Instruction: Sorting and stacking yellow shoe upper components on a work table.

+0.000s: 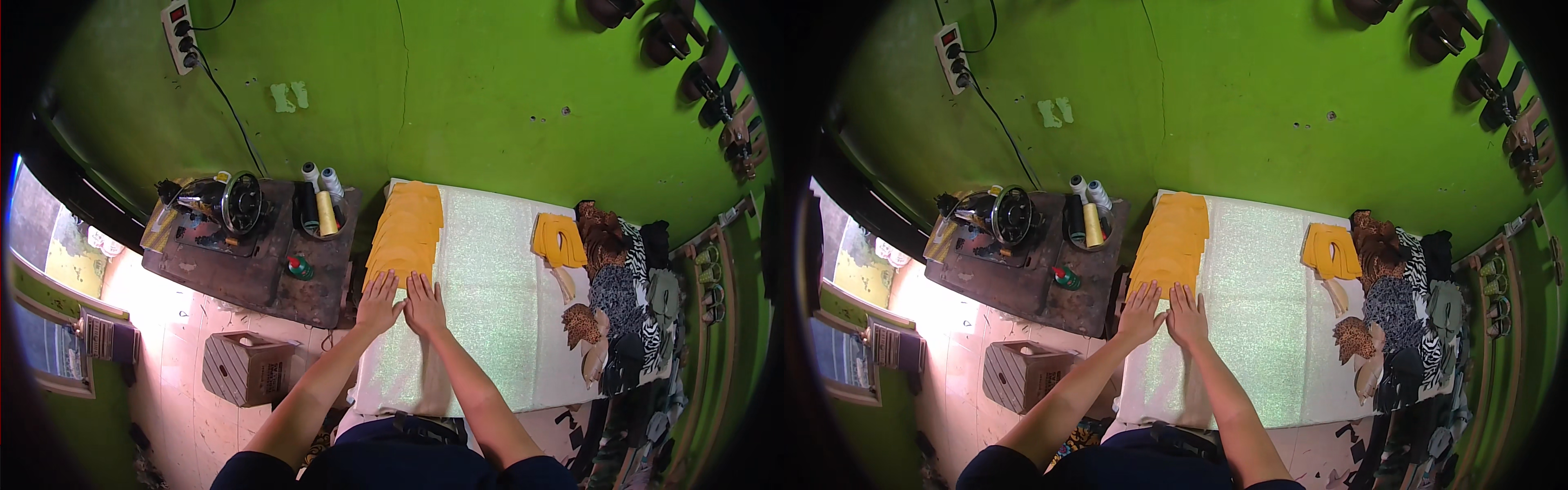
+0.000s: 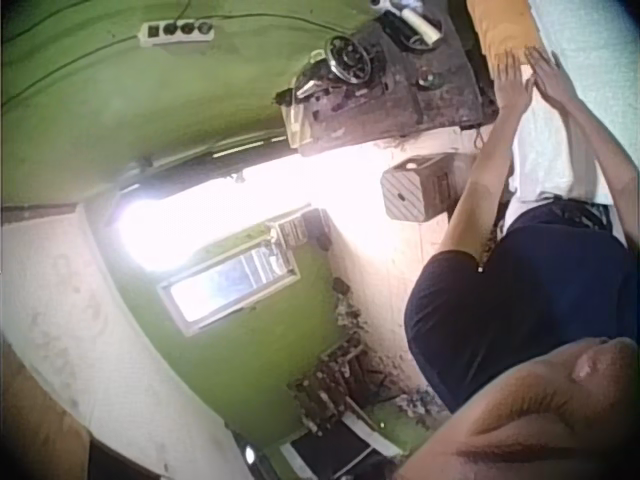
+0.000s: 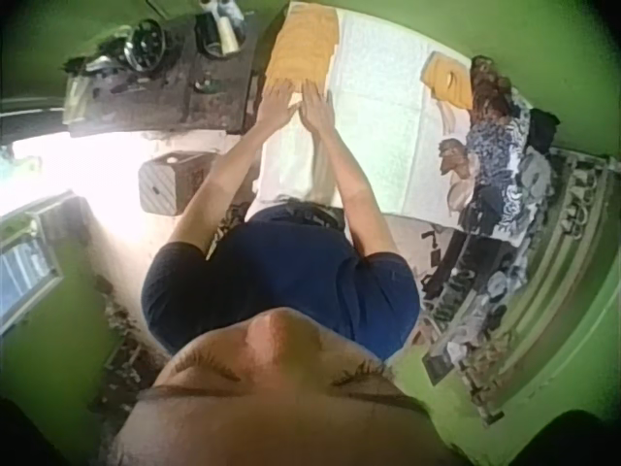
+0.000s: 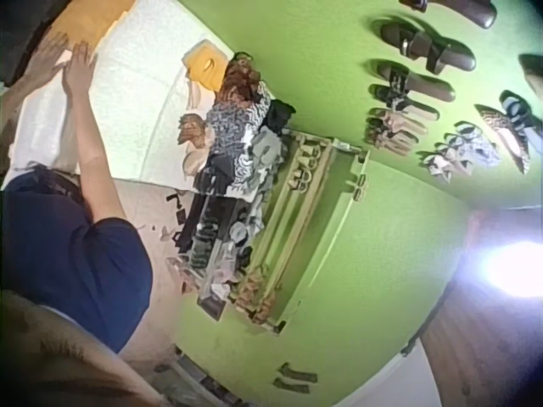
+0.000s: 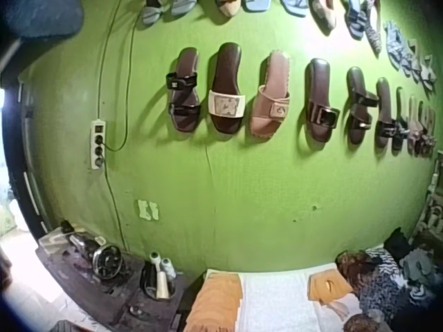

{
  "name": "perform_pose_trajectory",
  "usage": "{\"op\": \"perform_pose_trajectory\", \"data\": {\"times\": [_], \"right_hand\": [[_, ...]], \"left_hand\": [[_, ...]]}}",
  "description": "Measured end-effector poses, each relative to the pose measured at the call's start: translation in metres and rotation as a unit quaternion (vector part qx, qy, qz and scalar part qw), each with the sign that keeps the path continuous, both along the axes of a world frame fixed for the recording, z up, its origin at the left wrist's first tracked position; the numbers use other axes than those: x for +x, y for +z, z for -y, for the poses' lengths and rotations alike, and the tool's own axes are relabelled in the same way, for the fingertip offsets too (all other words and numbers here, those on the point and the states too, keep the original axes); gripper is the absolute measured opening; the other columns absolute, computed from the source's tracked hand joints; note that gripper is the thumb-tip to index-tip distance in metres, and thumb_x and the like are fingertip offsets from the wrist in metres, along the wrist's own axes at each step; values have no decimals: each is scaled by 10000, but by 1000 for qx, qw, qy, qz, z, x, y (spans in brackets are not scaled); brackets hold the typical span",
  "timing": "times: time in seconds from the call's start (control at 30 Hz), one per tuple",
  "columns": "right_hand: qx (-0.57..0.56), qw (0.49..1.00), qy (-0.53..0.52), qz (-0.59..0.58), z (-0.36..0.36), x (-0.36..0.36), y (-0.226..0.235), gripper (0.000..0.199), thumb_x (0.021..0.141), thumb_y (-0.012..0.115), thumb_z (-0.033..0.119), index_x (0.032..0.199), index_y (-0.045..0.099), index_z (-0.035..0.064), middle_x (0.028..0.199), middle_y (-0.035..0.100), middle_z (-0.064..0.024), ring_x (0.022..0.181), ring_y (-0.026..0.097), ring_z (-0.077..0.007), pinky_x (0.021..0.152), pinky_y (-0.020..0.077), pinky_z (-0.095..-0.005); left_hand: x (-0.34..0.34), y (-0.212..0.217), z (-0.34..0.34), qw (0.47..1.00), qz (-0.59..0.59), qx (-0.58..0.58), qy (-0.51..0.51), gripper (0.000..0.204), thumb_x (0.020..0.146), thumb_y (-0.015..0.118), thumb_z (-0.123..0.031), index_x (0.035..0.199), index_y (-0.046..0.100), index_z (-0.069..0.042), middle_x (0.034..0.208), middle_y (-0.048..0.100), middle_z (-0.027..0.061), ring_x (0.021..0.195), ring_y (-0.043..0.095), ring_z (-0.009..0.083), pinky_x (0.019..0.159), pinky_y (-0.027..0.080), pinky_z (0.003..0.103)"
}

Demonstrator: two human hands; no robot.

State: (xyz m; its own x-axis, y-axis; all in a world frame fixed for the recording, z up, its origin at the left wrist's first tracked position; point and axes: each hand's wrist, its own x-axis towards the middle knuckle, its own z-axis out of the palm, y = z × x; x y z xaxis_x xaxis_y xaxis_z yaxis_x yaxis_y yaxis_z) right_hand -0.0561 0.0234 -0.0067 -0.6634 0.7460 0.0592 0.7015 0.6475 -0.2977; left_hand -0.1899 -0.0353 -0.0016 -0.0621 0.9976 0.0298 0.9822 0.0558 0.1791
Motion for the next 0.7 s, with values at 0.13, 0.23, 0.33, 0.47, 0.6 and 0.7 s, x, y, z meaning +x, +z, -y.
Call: {"op": "perform_pose_trajectory", "data": {"times": [0.13,0.23,0.33,0.47,0.6,0.7], "right_hand": [[-3,1000,2,-1,-3,3,-2,528,860,364,271,1332,284,49,1413,230,-80,1310,198,-237,1059,137,-466],[-7,1000,-7,-1,-2,4,-2,518,860,371,261,1329,292,55,1412,234,-75,1309,201,-233,1059,136,-467],[-13,1000,1,-12,-2,4,-1,506,861,375,250,1326,301,62,1406,248,-74,1305,210,-232,1055,142,-471],[-43,992,-10,-115,-12,26,8,495,850,404,201,1316,312,61,1387,267,-122,1293,226,-282,1038,162,-492],[9,985,-23,-172,-34,71,19,459,841,415,172,1285,361,65,1368,286,-157,1269,258,-324,1019,206,-496],[15,986,-9,-168,-58,117,23,439,839,418,161,1265,381,56,1337,332,-164,1247,291,-337,1002,233,-494]], "left_hand": [[2,3,-2,1000,-17,-10,-5,631,884,318,-470,1354,241,-57,1433,171,86,1322,149,234,1066,132,389],[7,4,-2,999,-31,-25,10,619,886,295,-467,1360,240,-73,1446,141,53,1329,126,209,1070,105,379],[17,7,-5,997,-49,-40,44,582,879,327,-411,1343,280,-64,1438,169,70,1325,145,212,1066,105,414],[54,12,-22,991,-119,43,40,555,836,418,-326,1310,336,-48,1415,218,115,1318,178,234,1053,92,475],[104,29,-45,986,-108,93,87,544,847,412,-330,1312,339,-56,1429,175,133,1322,156,280,1025,70,547],[143,40,-60,983,-110,90,114,544,861,385,-351,1316,335,-58,1433,153,144,1323,143,297,1012,84,568]]}}
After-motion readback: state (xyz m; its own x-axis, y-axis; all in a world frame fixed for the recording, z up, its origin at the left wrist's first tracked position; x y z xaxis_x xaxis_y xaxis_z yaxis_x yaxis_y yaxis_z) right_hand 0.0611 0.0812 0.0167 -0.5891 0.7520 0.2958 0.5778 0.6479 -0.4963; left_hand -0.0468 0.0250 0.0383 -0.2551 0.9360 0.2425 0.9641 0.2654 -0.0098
